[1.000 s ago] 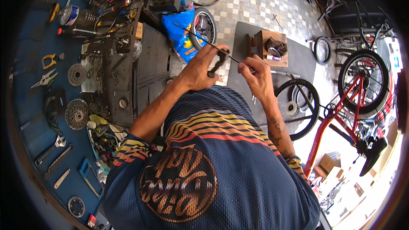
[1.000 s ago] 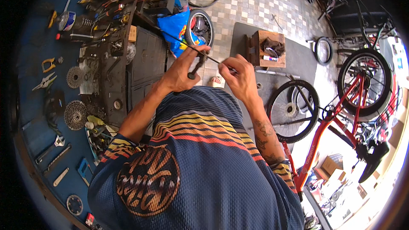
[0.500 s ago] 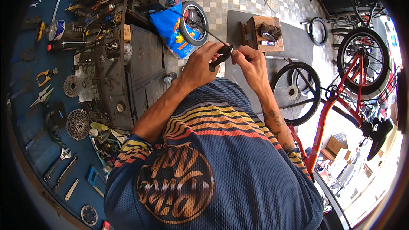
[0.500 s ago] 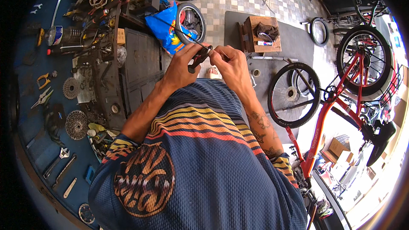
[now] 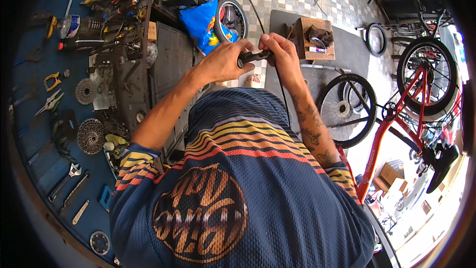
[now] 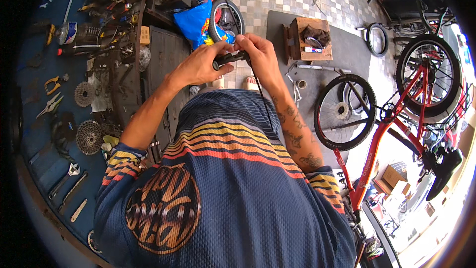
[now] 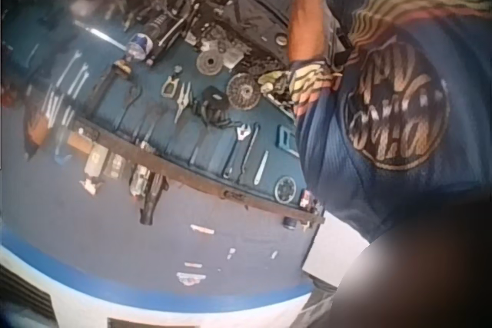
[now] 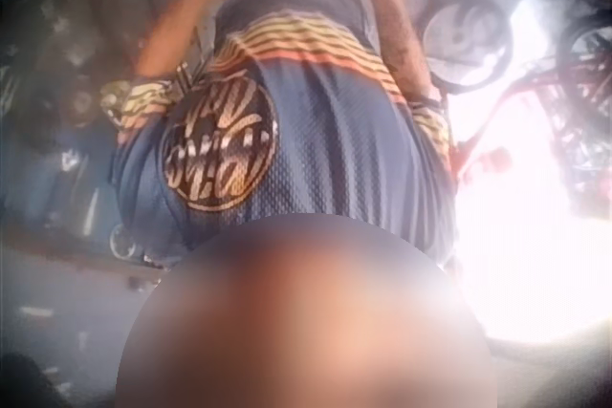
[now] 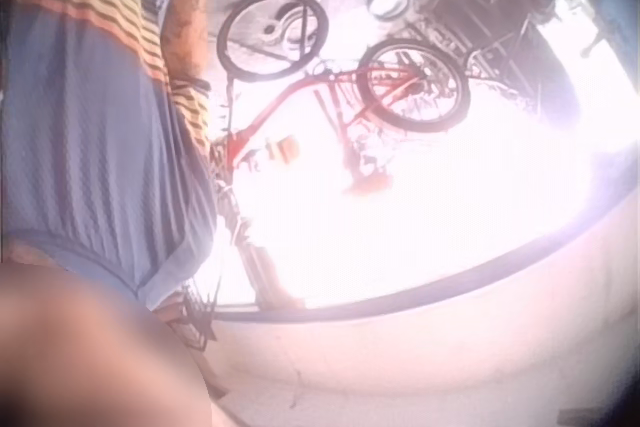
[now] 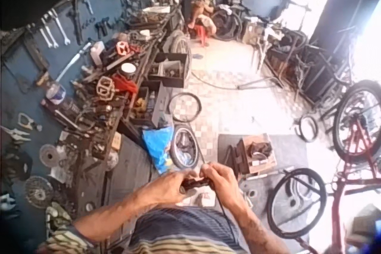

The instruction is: The person works on a bicycle's handlebar area, handling brake cables and small parts. They route a cable through the handlebar and adjust components while standing in a workshop.

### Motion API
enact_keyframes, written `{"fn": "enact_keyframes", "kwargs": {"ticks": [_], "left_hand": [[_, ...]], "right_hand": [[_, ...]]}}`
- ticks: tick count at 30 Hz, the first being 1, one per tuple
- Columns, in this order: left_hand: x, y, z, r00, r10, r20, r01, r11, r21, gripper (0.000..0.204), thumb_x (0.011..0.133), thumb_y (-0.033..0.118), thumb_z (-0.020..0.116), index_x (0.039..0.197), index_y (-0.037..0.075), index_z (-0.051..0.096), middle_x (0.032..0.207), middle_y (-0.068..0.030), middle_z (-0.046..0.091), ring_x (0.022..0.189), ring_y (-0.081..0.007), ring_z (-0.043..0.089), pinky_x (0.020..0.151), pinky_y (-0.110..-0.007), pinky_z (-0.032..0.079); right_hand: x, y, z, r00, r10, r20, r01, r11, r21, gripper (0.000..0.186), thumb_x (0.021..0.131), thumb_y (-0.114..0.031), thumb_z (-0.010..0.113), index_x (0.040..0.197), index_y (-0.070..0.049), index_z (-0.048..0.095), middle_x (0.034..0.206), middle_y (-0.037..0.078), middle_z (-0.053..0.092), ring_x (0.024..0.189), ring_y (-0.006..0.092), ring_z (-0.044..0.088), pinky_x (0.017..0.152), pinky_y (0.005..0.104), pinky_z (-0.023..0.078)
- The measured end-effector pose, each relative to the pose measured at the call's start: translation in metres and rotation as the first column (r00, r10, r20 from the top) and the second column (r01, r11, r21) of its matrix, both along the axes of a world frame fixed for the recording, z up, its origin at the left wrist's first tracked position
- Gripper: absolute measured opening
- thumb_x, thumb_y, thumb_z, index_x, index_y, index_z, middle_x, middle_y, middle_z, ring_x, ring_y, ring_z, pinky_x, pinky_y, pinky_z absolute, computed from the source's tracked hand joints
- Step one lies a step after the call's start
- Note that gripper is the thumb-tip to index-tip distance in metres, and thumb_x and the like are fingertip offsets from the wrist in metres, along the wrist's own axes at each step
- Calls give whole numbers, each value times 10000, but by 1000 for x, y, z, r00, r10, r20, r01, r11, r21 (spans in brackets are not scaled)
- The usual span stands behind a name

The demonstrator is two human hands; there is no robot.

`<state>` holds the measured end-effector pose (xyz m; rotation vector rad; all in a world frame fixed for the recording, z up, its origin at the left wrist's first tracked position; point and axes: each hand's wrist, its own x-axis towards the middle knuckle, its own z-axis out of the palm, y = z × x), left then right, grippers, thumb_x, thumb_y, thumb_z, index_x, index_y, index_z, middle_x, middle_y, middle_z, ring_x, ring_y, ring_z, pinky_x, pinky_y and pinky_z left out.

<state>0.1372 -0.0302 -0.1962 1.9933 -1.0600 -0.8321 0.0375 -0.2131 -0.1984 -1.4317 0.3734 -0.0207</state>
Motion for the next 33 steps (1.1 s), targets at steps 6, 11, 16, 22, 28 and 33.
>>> {"fn": "enact_keyframes", "kwargs": {"ticks": [6,11,16,22,28,33], "left_hand": [[5,24,-22,994,-112,-7,112,992,49,506,861,313,837,1222,5,659,1076,-193,713,1010,-368,699,887,-453,538],[-8,49,-37,988,-139,-67,147,981,129,492,874,311,813,1200,-29,667,1020,-194,711,995,-374,702,862,-453,534],[-23,52,-32,982,-143,-119,172,944,282,463,904,323,766,1159,-57,690,1003,-285,726,933,-443,711,807,-477,542],[-47,45,-28,990,-120,-78,142,903,405,387,879,308,746,1030,-45,700,894,-282,715,879,-458,706,769,-493,538],[-66,54,-31,998,-24,62,2,941,337,300,856,272,752,821,-17,678,680,-257,644,662,-457,672,635,-512,512],[-61,112,-45,949,237,206,-312,791,527,373,883,329,758,923,-39,713,803,-286,687,823,-453,706,726,-516,521]], "right_hand": [[-11,36,-28,982,-171,77,153,967,204,320,1082,-304,588,862,-83,662,787,-71,549,670,8,404,584,209,283],[-36,59,-51,967,-255,-11,245,914,323,293,1091,-255,585,880,-66,662,751,-69,560,615,-2,364,546,211,261],[-57,68,-65,964,-259,-66,265,895,358,336,1087,-333,587,914,-67,699,825,-54,569,643,12,405,553,213,282],[-76,62,-68,952,-205,-227,275,899,342,328,1082,-342,602,966,-61,726,818,-63,564,593,10,376,521,218,254],[-88,50,-73,934,-320,-161,357,861,362,333,1084,-323,602,918,-58,717,652,-86,479,541,16,330,495,240,230],[-91,36,-77,939,-314,-142,344,827,446,332,1087,-332,599,957,-46,706,640,-93,439,509,1,272,465,235,193]]}}
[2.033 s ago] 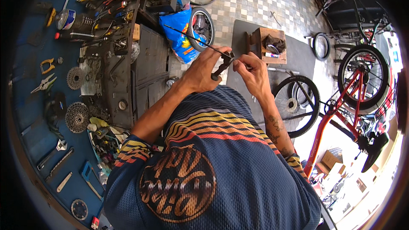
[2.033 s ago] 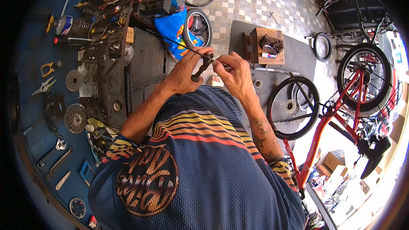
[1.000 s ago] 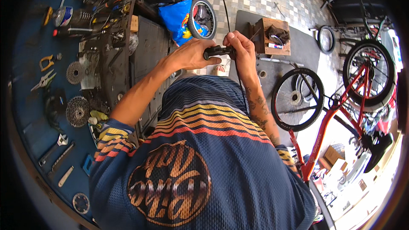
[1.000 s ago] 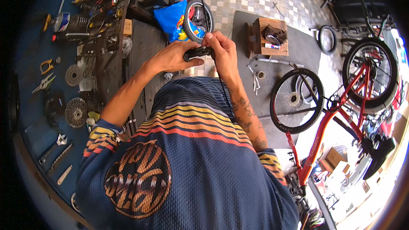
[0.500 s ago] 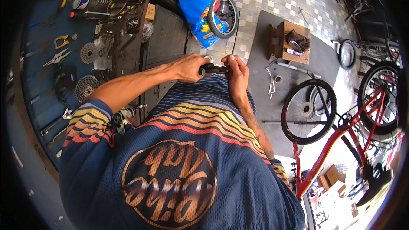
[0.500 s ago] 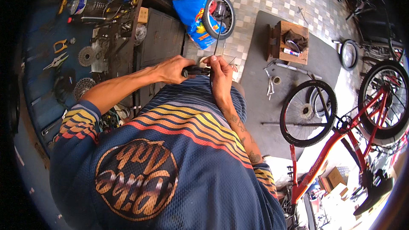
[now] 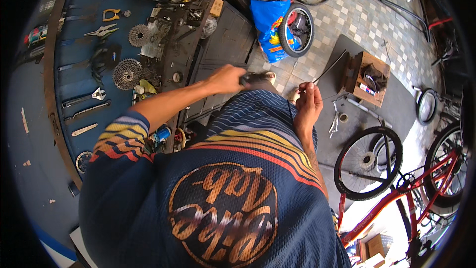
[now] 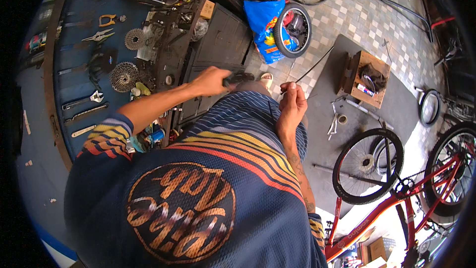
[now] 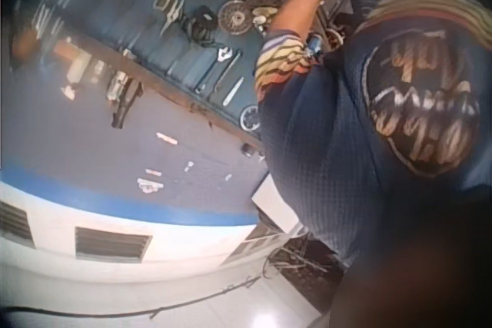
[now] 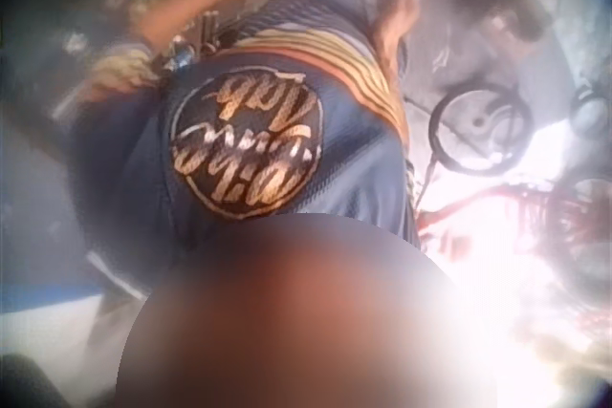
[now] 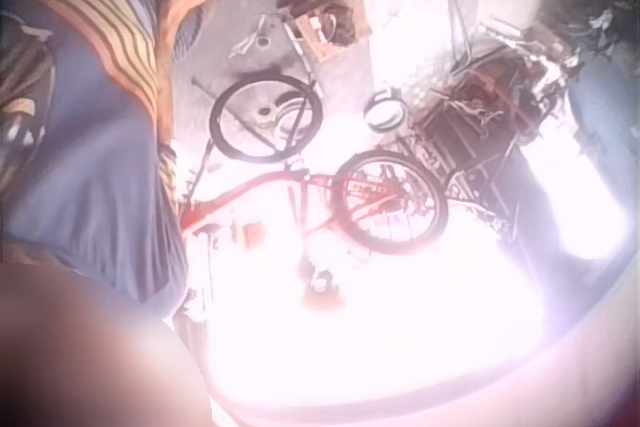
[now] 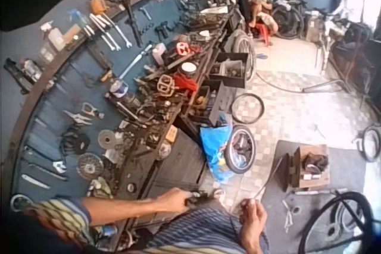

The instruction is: The person works on a bicycle's handlebar area, handling brake cables and small parts. They route a cable through the handlebar and adjust components while standing in a workshop.

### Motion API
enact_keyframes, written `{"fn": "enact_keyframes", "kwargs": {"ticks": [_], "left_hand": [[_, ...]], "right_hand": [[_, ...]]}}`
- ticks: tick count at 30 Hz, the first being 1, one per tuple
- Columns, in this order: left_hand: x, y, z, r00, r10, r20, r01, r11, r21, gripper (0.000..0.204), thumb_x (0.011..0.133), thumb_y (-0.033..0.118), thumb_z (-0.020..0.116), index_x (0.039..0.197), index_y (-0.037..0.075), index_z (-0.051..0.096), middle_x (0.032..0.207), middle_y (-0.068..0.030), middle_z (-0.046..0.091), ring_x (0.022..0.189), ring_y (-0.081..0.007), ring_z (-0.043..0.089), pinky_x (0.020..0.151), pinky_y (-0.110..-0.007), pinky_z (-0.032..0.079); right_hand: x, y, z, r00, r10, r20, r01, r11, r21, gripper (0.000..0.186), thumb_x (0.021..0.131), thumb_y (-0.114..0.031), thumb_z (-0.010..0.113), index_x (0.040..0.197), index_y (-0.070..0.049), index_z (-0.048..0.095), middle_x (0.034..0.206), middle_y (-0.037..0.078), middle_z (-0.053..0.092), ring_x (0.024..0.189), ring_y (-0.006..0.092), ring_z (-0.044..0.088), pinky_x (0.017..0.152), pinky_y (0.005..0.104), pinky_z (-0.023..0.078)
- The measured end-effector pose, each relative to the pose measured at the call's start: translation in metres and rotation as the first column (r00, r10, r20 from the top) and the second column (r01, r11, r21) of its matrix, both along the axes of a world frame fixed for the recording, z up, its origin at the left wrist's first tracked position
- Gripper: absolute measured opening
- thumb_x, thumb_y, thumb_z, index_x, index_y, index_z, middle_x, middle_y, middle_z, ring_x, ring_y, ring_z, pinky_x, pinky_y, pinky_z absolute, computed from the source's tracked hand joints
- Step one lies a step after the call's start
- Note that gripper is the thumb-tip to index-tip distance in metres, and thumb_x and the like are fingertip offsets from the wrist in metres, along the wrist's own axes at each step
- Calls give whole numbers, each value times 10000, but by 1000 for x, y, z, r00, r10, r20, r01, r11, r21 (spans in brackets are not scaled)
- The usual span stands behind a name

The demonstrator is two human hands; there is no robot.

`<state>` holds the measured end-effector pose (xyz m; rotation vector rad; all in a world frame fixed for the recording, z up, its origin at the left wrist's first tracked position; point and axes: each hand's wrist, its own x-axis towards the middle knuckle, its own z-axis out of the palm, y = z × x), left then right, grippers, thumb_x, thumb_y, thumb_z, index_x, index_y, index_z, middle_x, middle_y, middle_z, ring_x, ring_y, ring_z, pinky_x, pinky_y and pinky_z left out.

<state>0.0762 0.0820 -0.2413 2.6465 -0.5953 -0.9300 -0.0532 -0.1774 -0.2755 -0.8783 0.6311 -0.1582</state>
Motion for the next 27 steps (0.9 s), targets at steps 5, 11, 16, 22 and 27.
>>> {"fn": "enact_keyframes", "kwargs": {"ticks": [5,11,16,22,27], "left_hand": [[40,118,-30,599,737,314,-798,583,155,558,897,402,720,1095,-120,699,1076,-346,720,1074,-485,698,958,-499,537],[59,162,-74,328,867,374,-939,344,25,885,931,264,756,1603,-27,260,1508,-345,462,1374,-497,505,1132,-536,478],[48,90,-29,303,642,704,-869,490,-73,584,958,355,740,1417,51,544,1318,-238,585,1163,-442,635,986,-512,535],[-13,-72,16,696,449,-561,-702,589,-399,330,1068,346,612,1167,52,725,936,-21,694,806,-95,611,713,-261,505],[-15,-106,20,776,309,-549,-614,567,-549,282,1052,302,625,1124,42,710,912,-10,674,805,-78,586,698,-254,476]], "right_hand": [[5,-9,-1,998,52,23,-53,997,59,291,1097,-316,581,1084,-47,691,813,-38,606,514,-6,306,454,205,206],[16,-9,3,963,255,85,-253,967,-30,349,1112,-318,553,1263,-42,703,840,-70,547,550,-8,321,472,201,223],[22,-11,9,898,439,4,-437,894,-99,378,1113,-333,550,1285,-36,708,825,-87,524,550,-16,323,477,199,226],[24,-7,10,846,533,12,-520,829,-204,329,1112,-310,553,1169,-39,731,798,-92,525,563,-13,346,488,194,250],[25,4,15,816,576,40,-541,787,-297,351,1121,-323,528,1159,-40,733,816,-72,580,566,-6,366,509,202,280]]}}
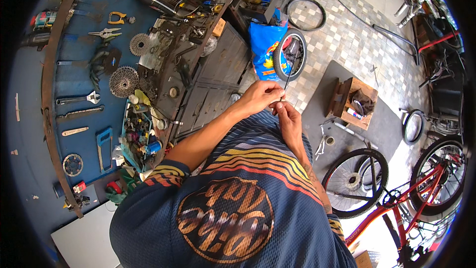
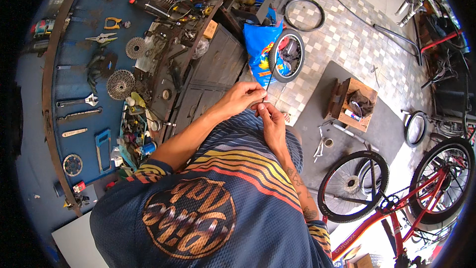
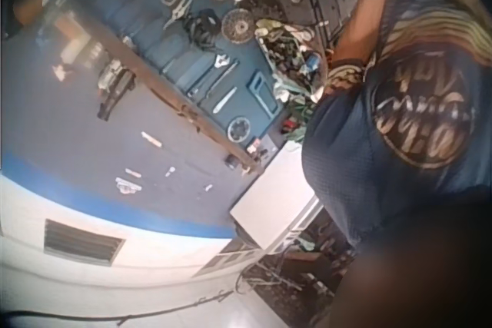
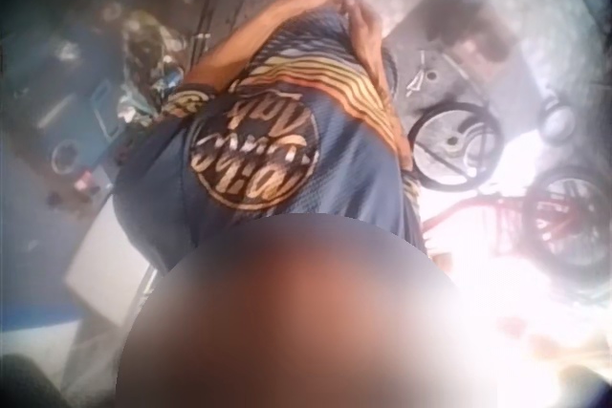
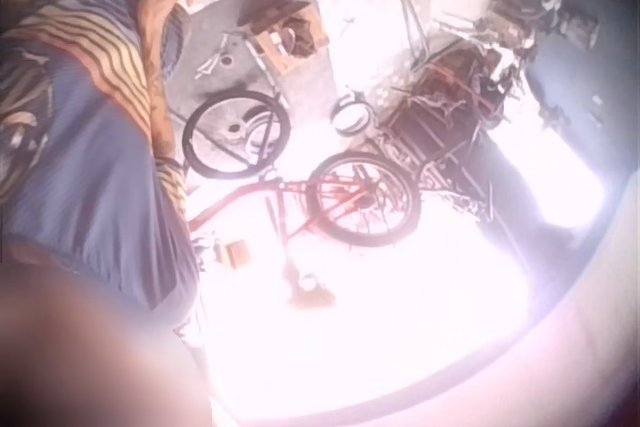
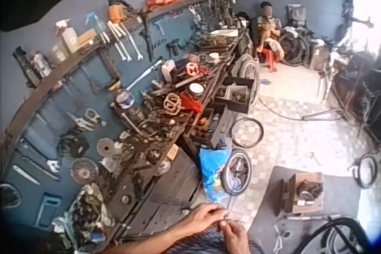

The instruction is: The person works on a bicycle's handlebar area, handling brake cables and small parts. They route a cable through the handlebar and adjust components while standing in a workshop.

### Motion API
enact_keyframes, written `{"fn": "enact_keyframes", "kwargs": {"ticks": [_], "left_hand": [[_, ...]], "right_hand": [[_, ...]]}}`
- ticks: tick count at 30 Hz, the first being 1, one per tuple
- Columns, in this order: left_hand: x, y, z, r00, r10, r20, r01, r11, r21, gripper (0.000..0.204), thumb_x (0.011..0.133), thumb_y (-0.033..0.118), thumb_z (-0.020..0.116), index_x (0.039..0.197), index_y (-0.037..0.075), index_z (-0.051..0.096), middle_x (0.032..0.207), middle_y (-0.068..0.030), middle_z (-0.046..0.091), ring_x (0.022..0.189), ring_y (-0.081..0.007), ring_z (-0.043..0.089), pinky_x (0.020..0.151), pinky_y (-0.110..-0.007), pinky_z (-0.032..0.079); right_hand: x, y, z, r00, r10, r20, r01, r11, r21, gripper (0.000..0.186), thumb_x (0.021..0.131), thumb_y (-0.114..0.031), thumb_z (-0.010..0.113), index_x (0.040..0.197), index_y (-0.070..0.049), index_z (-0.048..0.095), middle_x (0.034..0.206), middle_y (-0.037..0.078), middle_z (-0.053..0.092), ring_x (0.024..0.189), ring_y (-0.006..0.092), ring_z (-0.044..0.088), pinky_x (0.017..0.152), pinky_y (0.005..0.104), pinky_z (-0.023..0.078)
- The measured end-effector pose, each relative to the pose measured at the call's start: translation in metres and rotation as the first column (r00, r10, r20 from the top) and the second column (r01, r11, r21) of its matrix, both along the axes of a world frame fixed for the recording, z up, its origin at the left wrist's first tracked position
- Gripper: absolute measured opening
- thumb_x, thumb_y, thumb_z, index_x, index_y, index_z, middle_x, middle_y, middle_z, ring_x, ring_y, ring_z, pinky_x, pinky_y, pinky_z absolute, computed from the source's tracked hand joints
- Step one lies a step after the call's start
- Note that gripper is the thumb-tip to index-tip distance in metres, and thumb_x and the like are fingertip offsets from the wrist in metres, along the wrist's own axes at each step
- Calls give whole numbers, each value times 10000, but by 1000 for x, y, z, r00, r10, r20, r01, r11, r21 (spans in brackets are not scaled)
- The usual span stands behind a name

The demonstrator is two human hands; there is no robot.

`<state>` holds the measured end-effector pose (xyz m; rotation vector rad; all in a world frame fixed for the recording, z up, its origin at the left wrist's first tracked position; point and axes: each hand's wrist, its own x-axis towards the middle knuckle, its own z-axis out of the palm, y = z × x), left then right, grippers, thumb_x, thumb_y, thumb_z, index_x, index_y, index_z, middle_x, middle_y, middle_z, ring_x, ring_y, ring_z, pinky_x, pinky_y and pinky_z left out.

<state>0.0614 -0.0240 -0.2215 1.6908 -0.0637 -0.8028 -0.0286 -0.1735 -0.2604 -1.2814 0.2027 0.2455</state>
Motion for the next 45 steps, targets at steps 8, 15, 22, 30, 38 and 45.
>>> {"fn": "enact_keyframes", "kwargs": {"ticks": [8,15,22,30,38,45], "left_hand": [[191,140,11,848,263,460,-401,885,234,286,1033,326,599,909,80,678,768,6,634,619,-86,555,551,-257,451],[263,193,29,687,-49,725,-414,794,446,489,1035,481,564,1004,40,774,908,-110,761,850,-243,719,723,-414,522],[45,51,-7,538,-843,5,804,511,-304,463,1059,418,627,1227,-10,679,1032,-93,744,937,-164,705,832,-325,566],[52,65,28,691,-719,-75,533,577,-619,293,1129,285,484,1184,31,618,833,-47,633,680,-116,617,627,-268,535],[110,72,35,478,-591,-650,-394,517,-760,226,1082,263,589,1184,69,646,991,-48,658,868,-147,635,737,-281,536],[168,67,64,847,-325,-421,-222,504,-835,247,1073,224,613,1206,19,655,1105,-107,710,1000,-227,730,932,-377,624]], "right_hand": [[15,13,12,978,148,-146,-144,989,40,594,1129,-480,435,977,-4,756,593,-14,553,484,69,433,539,237,341],[53,38,5,961,-212,-176,227,972,67,523,1116,-433,501,857,-15,682,479,-47,400,399,53,304,416,258,223],[123,1,37,636,-772,6,770,635,65,443,1084,-467,563,856,-91,607,510,-68,336,406,64,284,394,266,215],[135,-45,95,351,-911,216,917,381,120,437,1072,-460,598,848,-88,555,577,-51,391,487,53,323,434,250,225],[128,-43,70,469,-815,341,654,61,-754,596,1095,-548,482,1317,4,519,922,95,648,826,189,577,790,356,487],[69,72,119,796,-487,358,559,367,-744,481,1116,-421,472,889,-4,545,788,165,515,717,322,532,683,427,443]]}}
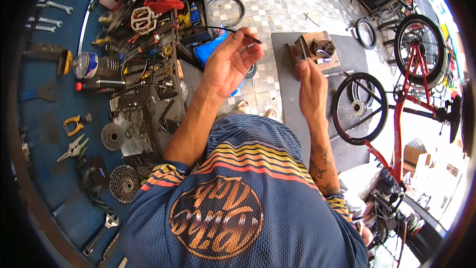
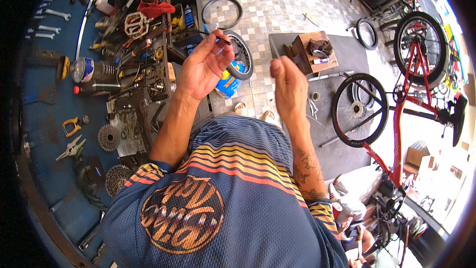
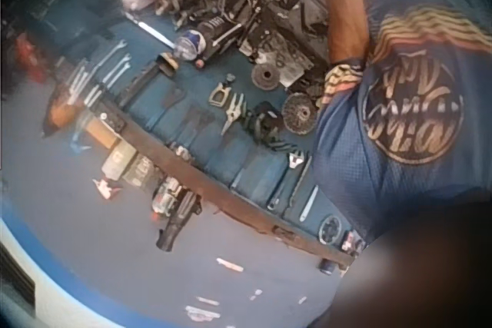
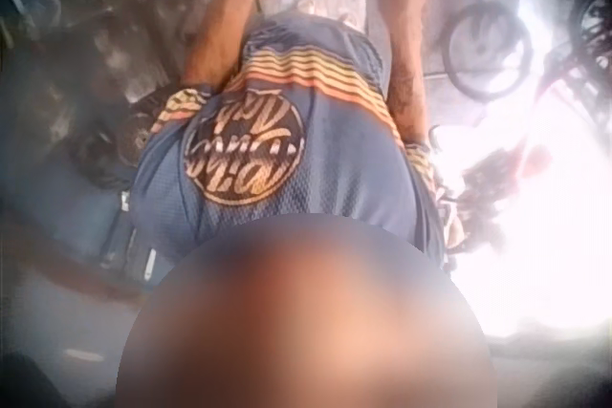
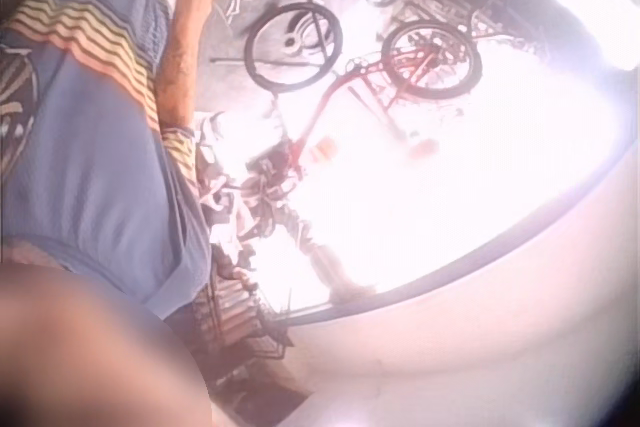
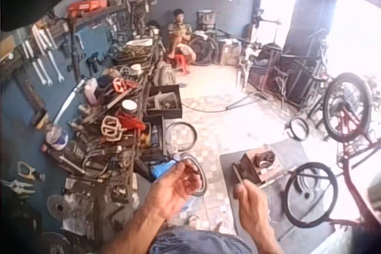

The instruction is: The person works on a bicycle's handlebar area, handling brake cables and small parts. They route a cable through the handlebar and adjust components while standing in a workshop.

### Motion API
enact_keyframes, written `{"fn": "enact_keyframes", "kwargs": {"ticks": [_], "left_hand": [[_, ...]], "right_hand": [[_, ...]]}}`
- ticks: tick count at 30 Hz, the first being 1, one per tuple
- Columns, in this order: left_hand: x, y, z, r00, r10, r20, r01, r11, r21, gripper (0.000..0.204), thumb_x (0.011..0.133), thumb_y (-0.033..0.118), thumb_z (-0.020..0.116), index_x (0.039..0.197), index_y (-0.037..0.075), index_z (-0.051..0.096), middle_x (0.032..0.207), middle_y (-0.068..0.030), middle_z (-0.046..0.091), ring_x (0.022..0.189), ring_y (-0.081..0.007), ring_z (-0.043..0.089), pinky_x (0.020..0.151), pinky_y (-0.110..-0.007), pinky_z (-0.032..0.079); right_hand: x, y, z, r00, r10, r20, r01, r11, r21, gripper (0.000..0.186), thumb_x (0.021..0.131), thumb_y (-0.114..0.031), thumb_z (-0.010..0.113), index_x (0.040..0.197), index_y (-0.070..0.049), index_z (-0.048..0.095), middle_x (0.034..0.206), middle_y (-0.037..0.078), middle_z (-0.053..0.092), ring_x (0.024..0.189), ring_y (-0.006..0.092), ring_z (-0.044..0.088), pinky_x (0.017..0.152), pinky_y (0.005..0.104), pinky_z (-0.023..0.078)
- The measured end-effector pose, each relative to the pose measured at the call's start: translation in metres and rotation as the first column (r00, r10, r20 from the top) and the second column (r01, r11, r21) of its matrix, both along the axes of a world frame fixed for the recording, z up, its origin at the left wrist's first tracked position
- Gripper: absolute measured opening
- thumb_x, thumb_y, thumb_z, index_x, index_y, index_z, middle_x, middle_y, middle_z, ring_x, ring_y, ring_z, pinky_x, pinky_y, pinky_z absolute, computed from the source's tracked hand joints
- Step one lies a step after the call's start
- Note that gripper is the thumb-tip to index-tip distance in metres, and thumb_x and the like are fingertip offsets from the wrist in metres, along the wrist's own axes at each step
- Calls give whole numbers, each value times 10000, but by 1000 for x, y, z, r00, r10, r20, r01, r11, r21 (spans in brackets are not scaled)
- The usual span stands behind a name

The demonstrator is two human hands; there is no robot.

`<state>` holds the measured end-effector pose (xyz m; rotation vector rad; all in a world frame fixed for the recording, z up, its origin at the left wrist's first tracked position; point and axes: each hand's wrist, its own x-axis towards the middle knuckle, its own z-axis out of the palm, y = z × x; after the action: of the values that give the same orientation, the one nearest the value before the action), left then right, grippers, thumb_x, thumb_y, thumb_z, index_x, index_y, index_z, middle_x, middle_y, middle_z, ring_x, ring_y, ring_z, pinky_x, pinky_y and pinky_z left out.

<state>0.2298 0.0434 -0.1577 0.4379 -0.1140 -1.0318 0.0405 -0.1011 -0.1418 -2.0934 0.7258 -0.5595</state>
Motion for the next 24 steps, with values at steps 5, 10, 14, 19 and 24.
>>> {"fn": "enact_keyframes", "kwargs": {"ticks": [5,10,14,19,24], "left_hand": [[-10,-9,7,1000,-30,-5,30,999,22,227,1080,213,599,1211,33,644,1104,-116,709,995,-238,729,927,-377,626],[-25,-15,18,982,35,188,-47,997,60,196,1076,175,603,1211,33,621,1109,-144,711,1011,-278,738,920,-410,630],[-29,-16,24,958,78,274,-96,994,54,174,1068,149,610,1195,29,615,1118,-159,711,1006,-294,746,906,-431,636],[-29,-12,23,950,101,294,-120,992,49,177,1063,140,616,1190,17,613,1114,-165,711,997,-304,747,896,-438,640],[-29,-8,21,943,89,321,-109,993,45,186,1074,141,593,1207,13,608,1133,-170,704,1013,-300,742,908,-436,637]], "right_hand": [[-5,24,33,999,-39,35,39,999,-11,452,1120,-383,448,887,-14,564,787,179,521,717,381,533,677,446,441],[-9,29,42,995,-55,79,64,992,-106,239,1027,-173,642,859,-10,593,740,119,526,585,254,527,562,370,425],[-13,32,44,991,-63,119,77,989,-125,230,1018,-146,649,849,-2,593,736,121,519,578,257,523,554,364,422],[-13,35,43,988,-70,140,85,991,-104,229,1017,-139,650,847,4,594,736,125,519,578,253,523,557,353,427],[-15,37,41,990,-65,121,78,991,-105,240,1019,-156,646,846,2,597,736,123,521,581,256,526,562,359,431]]}}
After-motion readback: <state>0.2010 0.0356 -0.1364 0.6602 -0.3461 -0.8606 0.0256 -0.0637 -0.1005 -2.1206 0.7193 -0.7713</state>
